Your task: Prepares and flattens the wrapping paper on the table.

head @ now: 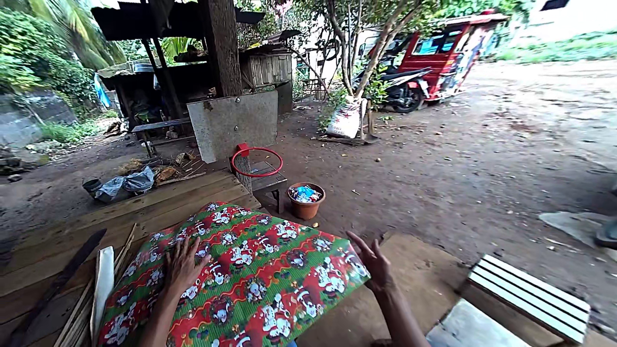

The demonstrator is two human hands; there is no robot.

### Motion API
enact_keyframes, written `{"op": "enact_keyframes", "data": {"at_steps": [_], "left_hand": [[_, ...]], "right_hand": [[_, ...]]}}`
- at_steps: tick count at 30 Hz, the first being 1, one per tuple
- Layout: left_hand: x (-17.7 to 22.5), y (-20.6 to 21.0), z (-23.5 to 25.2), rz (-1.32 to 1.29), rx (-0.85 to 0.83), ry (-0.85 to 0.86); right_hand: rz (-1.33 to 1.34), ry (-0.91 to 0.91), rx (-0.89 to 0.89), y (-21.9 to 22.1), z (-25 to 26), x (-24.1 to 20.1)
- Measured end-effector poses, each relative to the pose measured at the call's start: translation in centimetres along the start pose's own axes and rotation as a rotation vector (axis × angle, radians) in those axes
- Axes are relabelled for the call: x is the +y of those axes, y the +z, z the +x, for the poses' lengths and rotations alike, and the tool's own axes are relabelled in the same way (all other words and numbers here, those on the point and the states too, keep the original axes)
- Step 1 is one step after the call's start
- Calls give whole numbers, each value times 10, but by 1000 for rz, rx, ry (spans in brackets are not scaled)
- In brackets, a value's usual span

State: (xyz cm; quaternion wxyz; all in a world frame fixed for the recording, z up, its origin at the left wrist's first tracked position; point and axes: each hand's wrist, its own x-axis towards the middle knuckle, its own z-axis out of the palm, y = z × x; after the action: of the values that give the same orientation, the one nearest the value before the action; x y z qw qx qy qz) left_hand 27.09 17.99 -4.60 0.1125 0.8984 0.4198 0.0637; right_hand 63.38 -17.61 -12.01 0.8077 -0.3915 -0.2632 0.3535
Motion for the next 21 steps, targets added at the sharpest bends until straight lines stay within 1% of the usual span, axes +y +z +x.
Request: {"op": "enact_keyframes", "data": {"at_steps": [3,6,9,11,15,17,21], "left_hand": [[-1,1,1,4,-24,-7],[-3,1,3,10,-35,-11],[-2,-2,3,9,-44,-14],[0,-3,2,11,-51,-19],[0,-6,0,-24,-52,-33],[0,-7,-1,-56,-40,-37],[-8,-20,-7,-176,8,-23]], "right_hand": [[-246,222,51,-8,5,4],[-435,337,144,-9,17,6],[-584,452,81,2,27,4],[-649,494,54,5,37,5],[-674,447,132,31,49,-20],[-665,373,158,47,49,-41],[-621,167,69,91,34,-88]]}}
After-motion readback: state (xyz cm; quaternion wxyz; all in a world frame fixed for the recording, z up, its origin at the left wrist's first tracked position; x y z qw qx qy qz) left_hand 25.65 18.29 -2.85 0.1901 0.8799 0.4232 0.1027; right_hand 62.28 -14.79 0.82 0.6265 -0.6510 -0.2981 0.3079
